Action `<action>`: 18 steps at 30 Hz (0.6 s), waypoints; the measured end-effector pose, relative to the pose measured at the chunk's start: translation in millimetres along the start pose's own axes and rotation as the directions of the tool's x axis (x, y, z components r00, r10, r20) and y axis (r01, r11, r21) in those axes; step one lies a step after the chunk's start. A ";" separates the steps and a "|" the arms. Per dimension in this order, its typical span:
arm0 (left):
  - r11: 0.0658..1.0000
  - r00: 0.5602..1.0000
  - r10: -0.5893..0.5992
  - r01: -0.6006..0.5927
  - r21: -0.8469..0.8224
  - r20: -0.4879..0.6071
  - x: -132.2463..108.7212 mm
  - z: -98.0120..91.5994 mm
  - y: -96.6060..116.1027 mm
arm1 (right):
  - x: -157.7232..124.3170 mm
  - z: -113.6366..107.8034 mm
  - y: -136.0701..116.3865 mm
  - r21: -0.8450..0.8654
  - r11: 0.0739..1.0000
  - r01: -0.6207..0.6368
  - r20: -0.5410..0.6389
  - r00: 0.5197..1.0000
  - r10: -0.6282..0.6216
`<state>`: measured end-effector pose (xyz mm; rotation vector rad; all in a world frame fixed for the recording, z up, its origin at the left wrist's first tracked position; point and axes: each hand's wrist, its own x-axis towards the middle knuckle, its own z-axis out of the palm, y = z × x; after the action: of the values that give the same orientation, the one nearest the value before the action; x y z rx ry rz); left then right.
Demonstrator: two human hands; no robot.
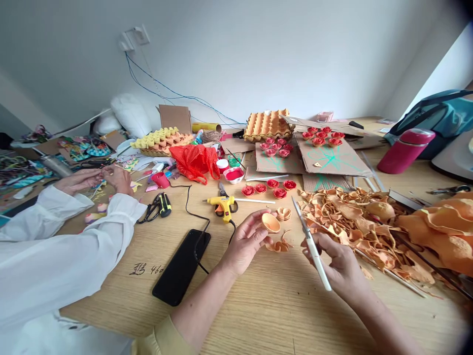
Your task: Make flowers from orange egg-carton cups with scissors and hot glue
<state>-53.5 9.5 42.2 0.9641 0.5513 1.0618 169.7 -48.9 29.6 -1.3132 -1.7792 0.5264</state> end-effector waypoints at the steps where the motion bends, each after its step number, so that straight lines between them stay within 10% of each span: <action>1: 0.999 0.999 -0.030 0.030 -0.022 0.013 -0.2 0.0 0.3 | -0.5 -0.2 1.4 0.020 0.999 -0.028 -0.012 1.000 0.028; 18: 0.966 0.998 0.041 -0.052 0.252 0.048 -1.4 -1.3 -0.8 | 0.5 -4.4 -2.1 0.269 0.937 -0.222 0.059 0.975 0.214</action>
<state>-54.7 8.6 40.8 1.2266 0.6428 1.0263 172.1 -49.8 33.8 -1.3166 -1.5251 0.8873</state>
